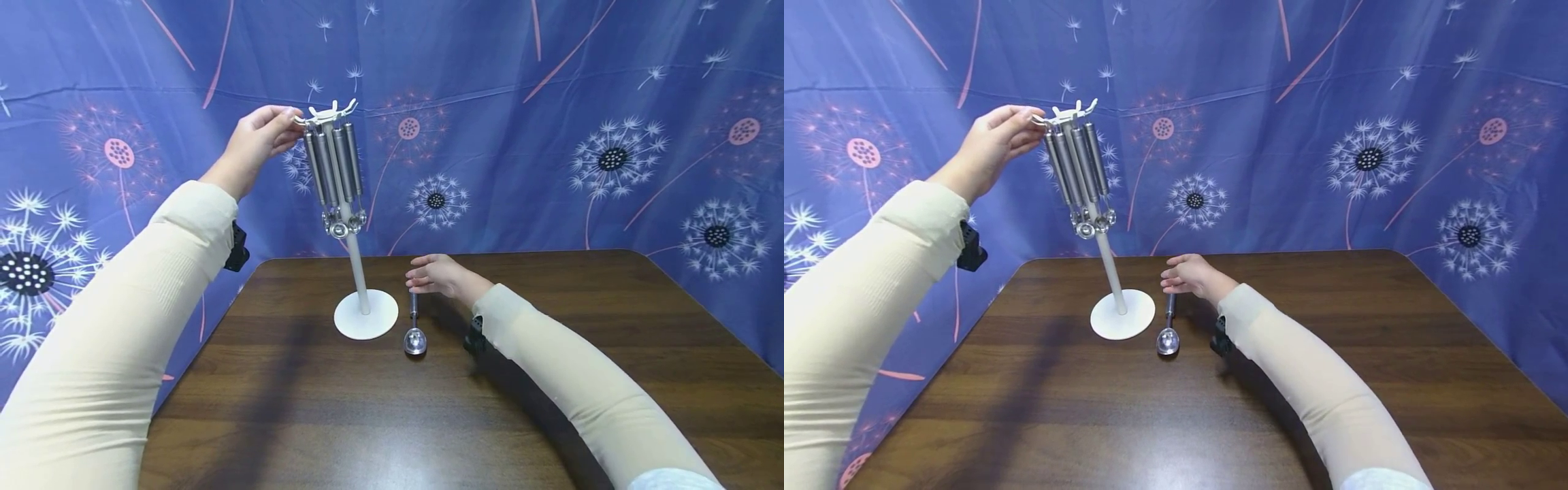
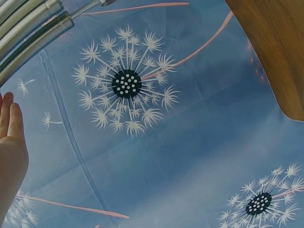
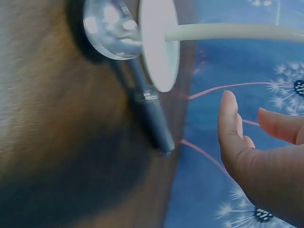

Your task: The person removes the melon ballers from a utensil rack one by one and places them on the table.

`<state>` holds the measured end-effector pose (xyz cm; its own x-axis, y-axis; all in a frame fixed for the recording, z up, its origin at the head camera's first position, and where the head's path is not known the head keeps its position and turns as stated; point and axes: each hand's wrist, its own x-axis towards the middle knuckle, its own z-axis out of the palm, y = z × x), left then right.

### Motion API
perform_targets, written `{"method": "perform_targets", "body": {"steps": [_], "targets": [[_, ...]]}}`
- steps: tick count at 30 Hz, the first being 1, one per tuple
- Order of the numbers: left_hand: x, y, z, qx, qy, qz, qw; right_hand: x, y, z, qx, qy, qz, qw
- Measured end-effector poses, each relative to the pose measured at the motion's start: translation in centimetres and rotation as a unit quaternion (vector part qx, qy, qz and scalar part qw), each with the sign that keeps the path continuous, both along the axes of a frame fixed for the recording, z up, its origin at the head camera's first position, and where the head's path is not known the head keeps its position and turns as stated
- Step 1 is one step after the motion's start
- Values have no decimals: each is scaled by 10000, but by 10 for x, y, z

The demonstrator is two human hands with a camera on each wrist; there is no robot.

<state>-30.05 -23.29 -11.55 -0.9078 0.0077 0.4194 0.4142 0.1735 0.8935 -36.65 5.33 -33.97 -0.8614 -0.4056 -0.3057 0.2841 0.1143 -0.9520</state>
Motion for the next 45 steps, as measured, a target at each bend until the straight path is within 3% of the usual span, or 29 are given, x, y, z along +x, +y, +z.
{"method": "perform_targets", "body": {"steps": [14,24,31,35,45], "targets": [[0,2,-2,244,-97,-77,9996,1,-24,84,-488,511,-422,9966],[1,2,-2,131,-57,-35,9999,8,-41,138,-1065,954,-638,9877],[0,1,-2,83,24,-7,10000,11,-48,149,-1005,1386,-250,9849],[0,0,-4,187,47,-30,9998,14,-55,151,-1150,1808,-1,9768],[1,1,-4,205,107,-56,9997,18,-69,153,-1553,2291,50,9609]]}}
